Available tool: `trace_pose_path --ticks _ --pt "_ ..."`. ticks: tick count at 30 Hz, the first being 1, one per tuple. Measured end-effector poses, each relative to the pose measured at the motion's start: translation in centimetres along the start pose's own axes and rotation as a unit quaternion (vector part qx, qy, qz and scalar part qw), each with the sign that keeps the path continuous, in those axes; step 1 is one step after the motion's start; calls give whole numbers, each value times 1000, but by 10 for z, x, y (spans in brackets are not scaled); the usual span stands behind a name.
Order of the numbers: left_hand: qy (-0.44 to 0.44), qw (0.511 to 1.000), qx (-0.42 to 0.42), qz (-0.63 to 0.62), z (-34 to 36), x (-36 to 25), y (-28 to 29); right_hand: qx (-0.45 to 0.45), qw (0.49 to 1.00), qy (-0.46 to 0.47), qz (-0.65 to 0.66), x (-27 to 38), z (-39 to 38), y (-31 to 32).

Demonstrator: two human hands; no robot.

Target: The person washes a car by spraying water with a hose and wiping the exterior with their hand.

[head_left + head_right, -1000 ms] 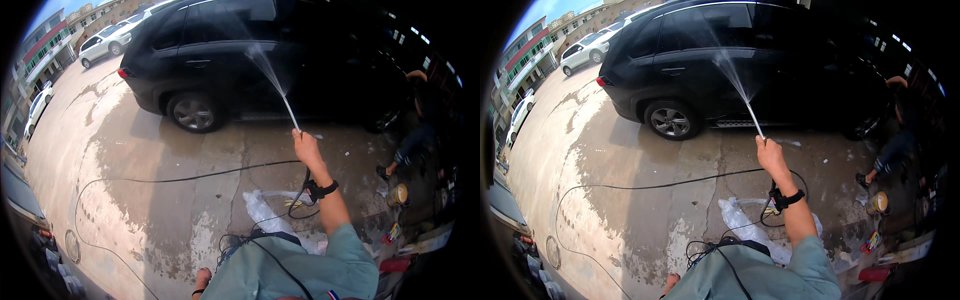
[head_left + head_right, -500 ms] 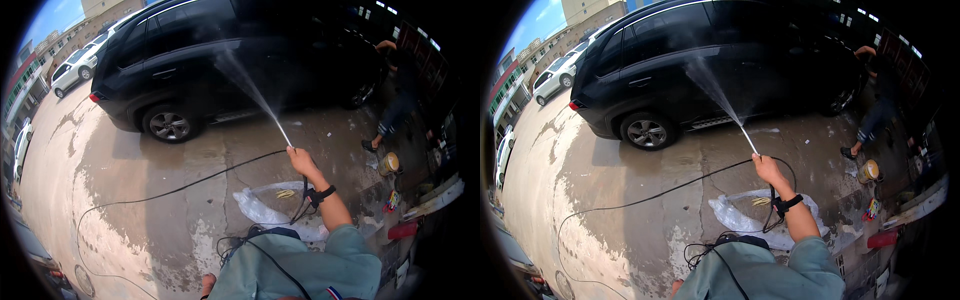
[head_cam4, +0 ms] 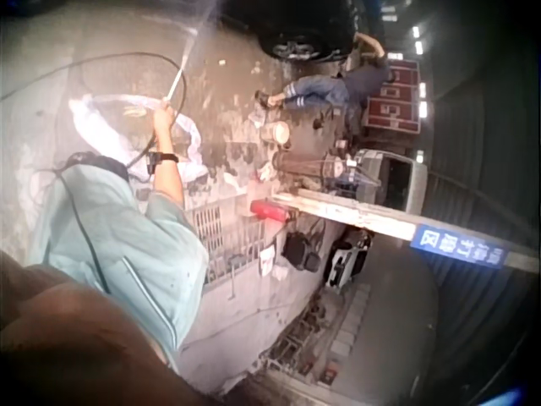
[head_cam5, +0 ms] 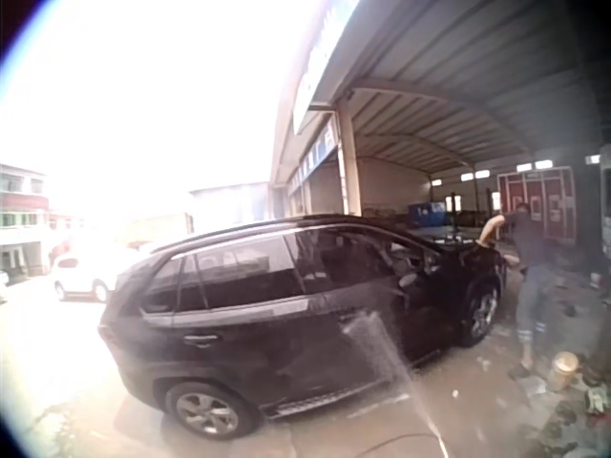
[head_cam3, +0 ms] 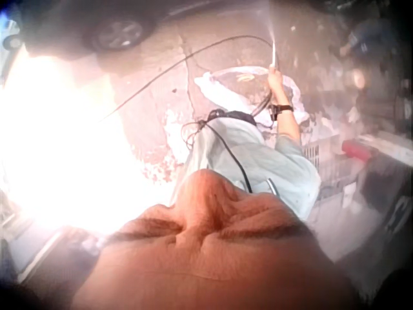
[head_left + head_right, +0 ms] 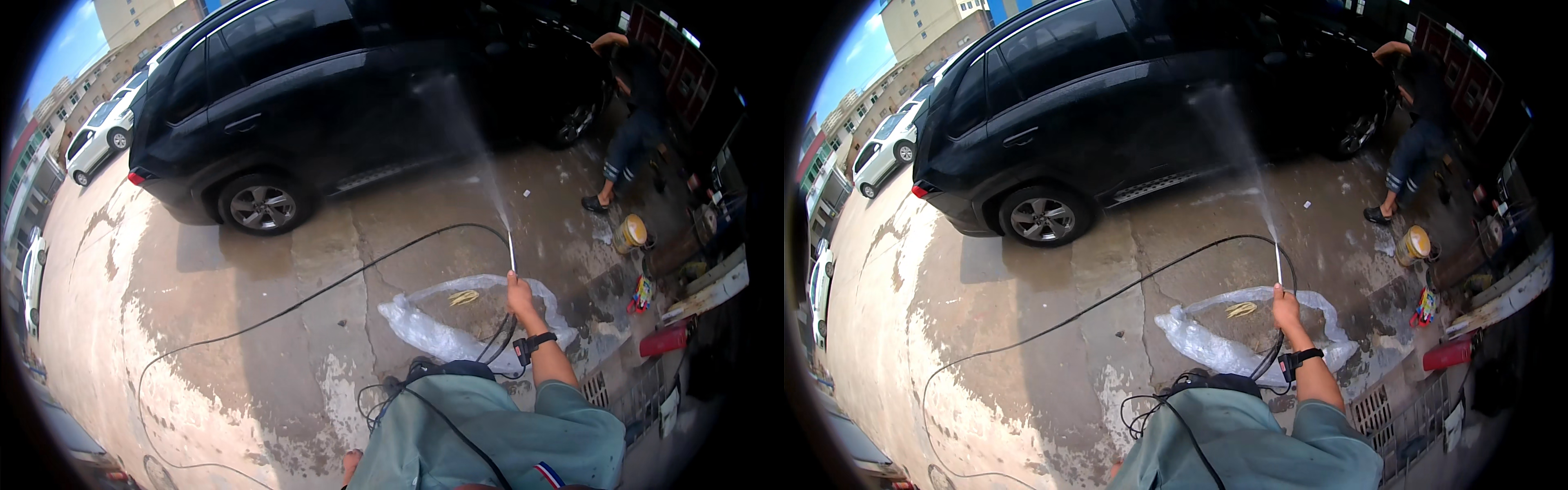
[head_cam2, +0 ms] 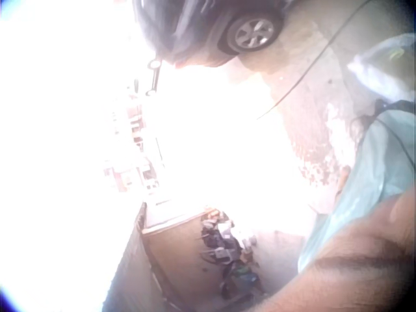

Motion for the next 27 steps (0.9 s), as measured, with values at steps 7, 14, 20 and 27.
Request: trace_pose_path --ticks 7,14,20,27 --pt "-65 997 -42 11 5 -34 33 183 983 3 16 25 -41 -8" --pt "-34 985 -1 -167 -43 -87 63 267 957 66 -93 38 -49 -48" --pt "-26 997 -9 -69 -19 -16 20 113 991 32 -65 -15 -20 -29" --pt "-1 999 11 -46 -13 26 -8 223 968 -117 5 -43 -32 -33"
Point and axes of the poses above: each hand's wrist, its own z-axis towards the middle knuckle, its own y-axis out of the back of the hand, x = y × z, the point moved 5 cm from there along z, towards the middle knuckle, and after that the axes turned 9 degrees about -z, right-handed, at the moved point
